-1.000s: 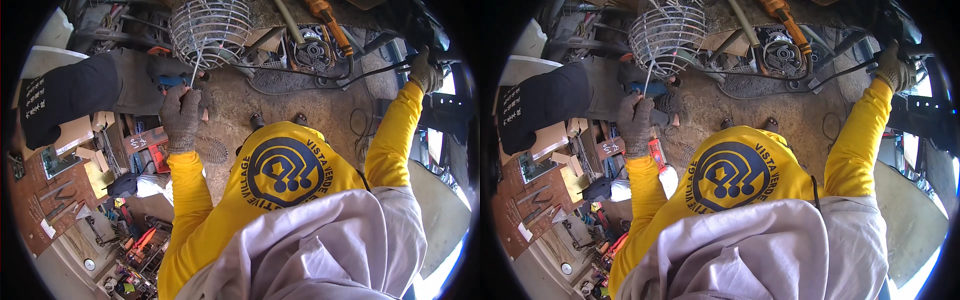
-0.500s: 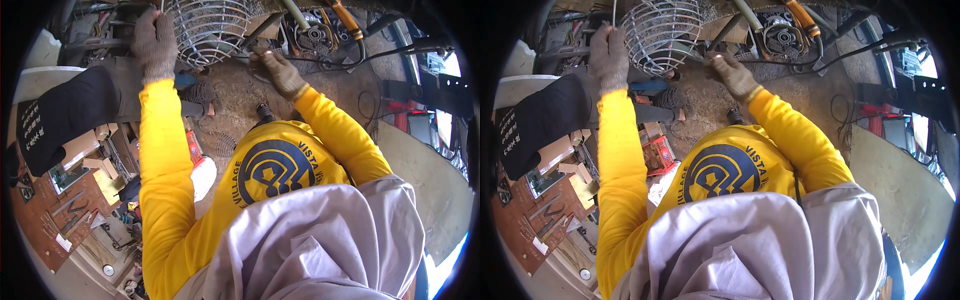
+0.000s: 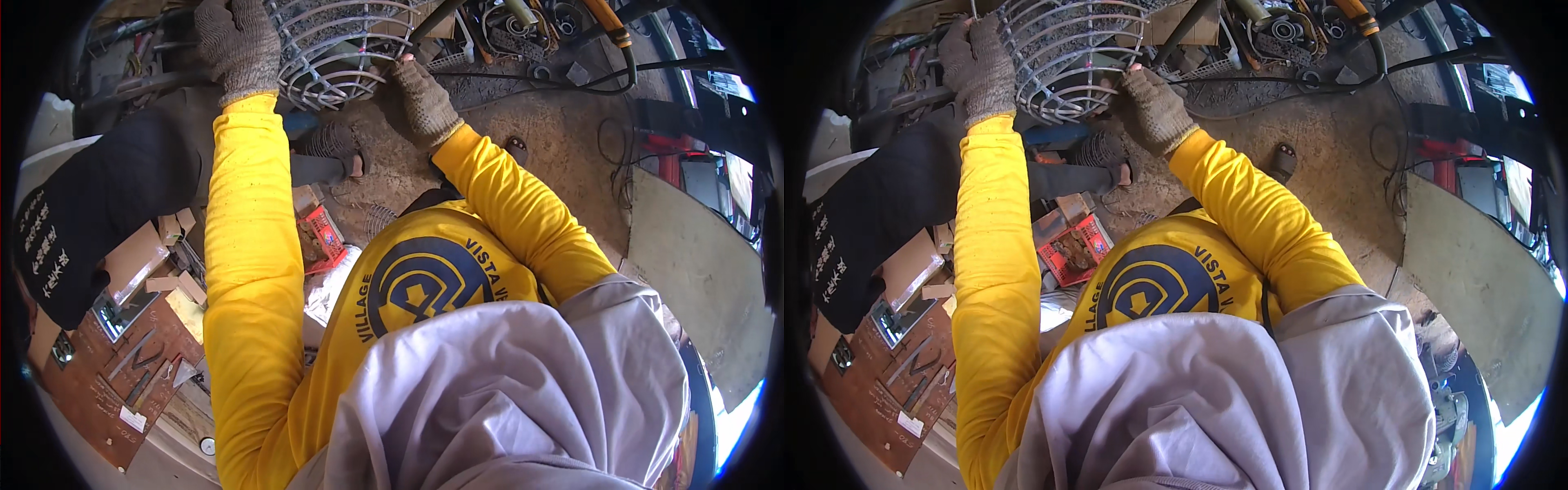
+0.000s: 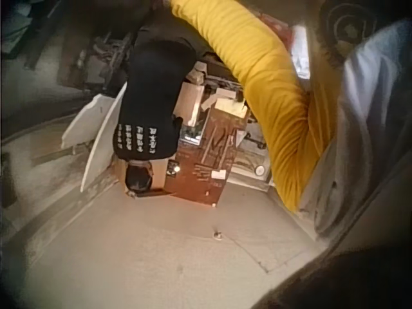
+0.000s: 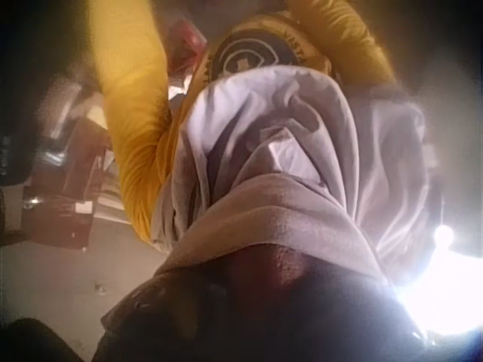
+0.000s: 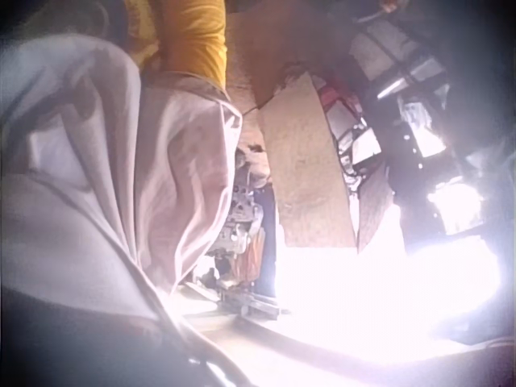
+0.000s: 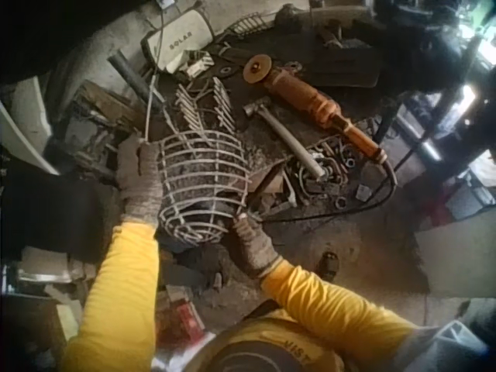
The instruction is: The person welds sections of a spherical metal frame using a welding torch and a filler rod, then hammers a joint on a metal post.
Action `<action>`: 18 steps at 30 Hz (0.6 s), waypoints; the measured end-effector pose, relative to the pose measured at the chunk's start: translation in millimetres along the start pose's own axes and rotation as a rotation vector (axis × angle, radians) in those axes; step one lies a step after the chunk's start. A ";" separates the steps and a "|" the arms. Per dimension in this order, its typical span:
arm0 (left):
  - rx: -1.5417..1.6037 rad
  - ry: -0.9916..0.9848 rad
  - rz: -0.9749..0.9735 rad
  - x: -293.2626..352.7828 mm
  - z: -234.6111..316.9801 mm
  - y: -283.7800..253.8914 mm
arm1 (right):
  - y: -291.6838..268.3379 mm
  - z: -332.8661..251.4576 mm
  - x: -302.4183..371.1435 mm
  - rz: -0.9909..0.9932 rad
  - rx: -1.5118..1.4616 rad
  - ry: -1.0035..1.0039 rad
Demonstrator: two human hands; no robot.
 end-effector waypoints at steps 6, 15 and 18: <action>0.023 -0.026 0.020 7.0 8.6 -0.5 | 11.8 -2.0 -2.3 -0.106 -0.147 -0.026; 0.033 -0.011 0.004 8.3 -2.8 5.8 | 15.9 -7.9 -4.6 -0.200 -0.215 0.040; 0.033 -0.018 -0.060 5.5 -7.9 11.3 | -4.3 -15.0 7.2 -0.172 -0.206 0.044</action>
Point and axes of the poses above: each hand's wrist, its own x-axis away from the middle knuckle, its own y-axis out of the palm, z = x × y, the point moved 6 cm from there along -x, towards the middle knuckle, and after that the axes turned 7 degrees about -z, right-handed, at the moved point
